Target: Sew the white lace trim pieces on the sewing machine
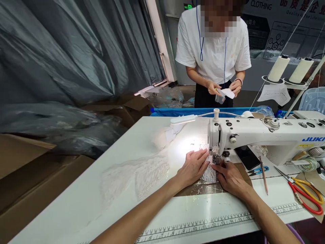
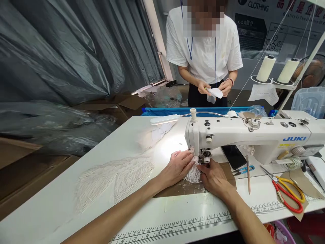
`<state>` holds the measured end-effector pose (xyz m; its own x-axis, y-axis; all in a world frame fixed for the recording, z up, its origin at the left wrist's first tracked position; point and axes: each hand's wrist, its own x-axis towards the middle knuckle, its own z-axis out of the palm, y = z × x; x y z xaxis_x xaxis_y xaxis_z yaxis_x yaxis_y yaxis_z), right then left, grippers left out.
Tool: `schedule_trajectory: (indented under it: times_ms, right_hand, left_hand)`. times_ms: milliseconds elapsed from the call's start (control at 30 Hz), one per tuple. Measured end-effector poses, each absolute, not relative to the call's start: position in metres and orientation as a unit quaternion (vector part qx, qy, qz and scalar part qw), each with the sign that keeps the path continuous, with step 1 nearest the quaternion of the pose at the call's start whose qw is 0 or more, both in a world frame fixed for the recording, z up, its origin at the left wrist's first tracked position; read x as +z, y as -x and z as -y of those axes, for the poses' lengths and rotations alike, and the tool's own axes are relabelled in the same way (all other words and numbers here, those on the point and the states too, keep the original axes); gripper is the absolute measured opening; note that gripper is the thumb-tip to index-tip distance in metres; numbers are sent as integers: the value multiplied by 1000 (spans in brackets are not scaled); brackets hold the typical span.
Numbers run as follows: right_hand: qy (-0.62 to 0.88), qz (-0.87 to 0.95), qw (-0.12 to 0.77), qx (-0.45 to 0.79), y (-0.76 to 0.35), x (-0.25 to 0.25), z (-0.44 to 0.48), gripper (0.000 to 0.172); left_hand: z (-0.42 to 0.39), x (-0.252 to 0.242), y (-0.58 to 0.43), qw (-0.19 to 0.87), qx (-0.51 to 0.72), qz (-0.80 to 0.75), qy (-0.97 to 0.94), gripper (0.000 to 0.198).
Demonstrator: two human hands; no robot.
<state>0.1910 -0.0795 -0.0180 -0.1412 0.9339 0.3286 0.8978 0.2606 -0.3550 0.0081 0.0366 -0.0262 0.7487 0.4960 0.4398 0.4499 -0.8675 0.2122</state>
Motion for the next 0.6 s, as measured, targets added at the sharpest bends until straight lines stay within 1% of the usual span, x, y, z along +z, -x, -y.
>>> schedule_trajectory:
  times_ms: [233,400,600]
  right_hand:
    - [595,763,252,31,-194,-24,78,44]
    - [576,772,269,14,-197,-30,77,45]
    - [573,771,277,-10,-198,-40,73,45]
  left_hand:
    - [-32,-15,-8,52,213,-260,-940,31]
    - [-32,-18,-7,52,239,-266,-932,32]
    - [-35,-22,-6,77,239,-249,-936,32]
